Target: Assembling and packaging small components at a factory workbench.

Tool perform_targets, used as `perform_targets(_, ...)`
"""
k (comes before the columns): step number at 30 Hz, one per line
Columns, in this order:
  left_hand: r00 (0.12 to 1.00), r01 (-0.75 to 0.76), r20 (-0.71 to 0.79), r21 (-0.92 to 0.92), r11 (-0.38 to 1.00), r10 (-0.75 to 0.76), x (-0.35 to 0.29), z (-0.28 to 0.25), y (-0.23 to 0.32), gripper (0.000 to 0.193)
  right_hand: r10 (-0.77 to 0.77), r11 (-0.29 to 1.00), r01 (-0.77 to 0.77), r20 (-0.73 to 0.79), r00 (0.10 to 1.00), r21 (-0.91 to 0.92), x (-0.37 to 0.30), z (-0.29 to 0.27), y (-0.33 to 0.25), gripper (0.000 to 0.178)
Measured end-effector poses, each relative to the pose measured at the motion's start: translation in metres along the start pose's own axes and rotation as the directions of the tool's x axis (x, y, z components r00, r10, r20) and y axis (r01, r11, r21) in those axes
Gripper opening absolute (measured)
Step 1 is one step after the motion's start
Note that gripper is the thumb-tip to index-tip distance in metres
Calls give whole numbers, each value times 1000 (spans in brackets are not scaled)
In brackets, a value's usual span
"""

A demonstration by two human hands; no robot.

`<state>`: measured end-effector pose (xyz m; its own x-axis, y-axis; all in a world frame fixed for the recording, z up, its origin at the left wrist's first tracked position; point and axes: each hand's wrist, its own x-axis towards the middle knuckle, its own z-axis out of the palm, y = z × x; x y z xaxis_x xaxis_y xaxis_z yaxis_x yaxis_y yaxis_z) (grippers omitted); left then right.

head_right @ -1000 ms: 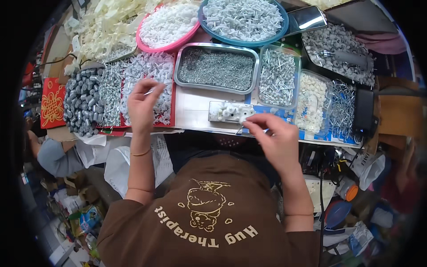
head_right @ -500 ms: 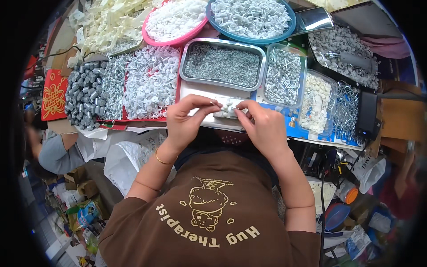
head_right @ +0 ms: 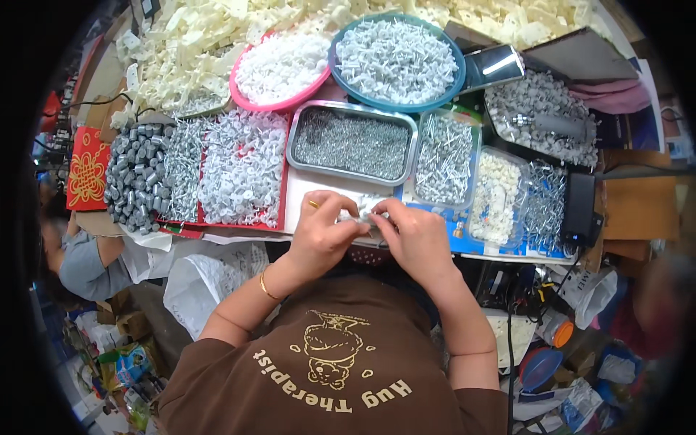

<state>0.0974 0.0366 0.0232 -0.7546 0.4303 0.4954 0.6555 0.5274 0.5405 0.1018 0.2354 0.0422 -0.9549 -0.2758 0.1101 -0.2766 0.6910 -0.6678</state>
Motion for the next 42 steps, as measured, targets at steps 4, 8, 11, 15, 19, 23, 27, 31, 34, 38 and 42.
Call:
perform_targets(4, 979, 199, -25, -78, 977, -201, -7, 5, -7, 17, 66, 990, -76, 84, 994, 120, 29, -34, -5, 13)
perform_targets(8, 956, 276, -48, -179, 944, -289, -3, -12, 4, 25, 161, 975, -43, -557, 815, 219, 124, -65, 25, 14)
perform_targets(11, 949, 300, -56, -157, 941, -312, -4, -30, -8, 27, -137, 948, -77, -617, 775, -307, 205, -101, 103, 17)
perform_targets(15, 931, 316, -177, -52, 947, -320, -4, -52, -29, 19, 93, 533, -307, -306, 948, -788, 288, -129, 153, 29)
perform_targets(19, 886, 366, -343, 103, 925, -313, -12, -82, -70, 15, 35, 630, -235, -275, 961, -740, 293, -173, 206, 22)
perform_targets(23, 745, 625, -584, 444, 642, -322, -50, -150, -139, 15, -201, 912, -42, -531, 823, -409, 273, -152, 160, 19)
perform_targets(27, 598, 757, -591, 639, 137, -541, -80, -226, -167, 30, -8, 919, 196, -480, 877, 343, 190, -115, 80, 25)
perform_targets(31, 671, 652, -401, 720, 239, -623, -120, -239, -178, 33, 95, 803, 132, -343, 934, 581, 114, -60, 12, 24)
perform_targets(34, 717, 659, -425, 670, 341, -552, -111, -232, -178, 30, 194, 741, -14, -194, 962, 672, 73, -39, 13, 25)
perform_targets(38, 725, 647, -548, 332, 686, -418, -71, -197, -147, 24, 299, 759, -176, -95, 950, 627, 33, -37, 24, 22)
perform_targets(42, 792, 500, -311, -162, 851, -525, -18, -130, -90, 30, 377, 710, -201, -124, 918, 675, 22, -26, 15, 22)
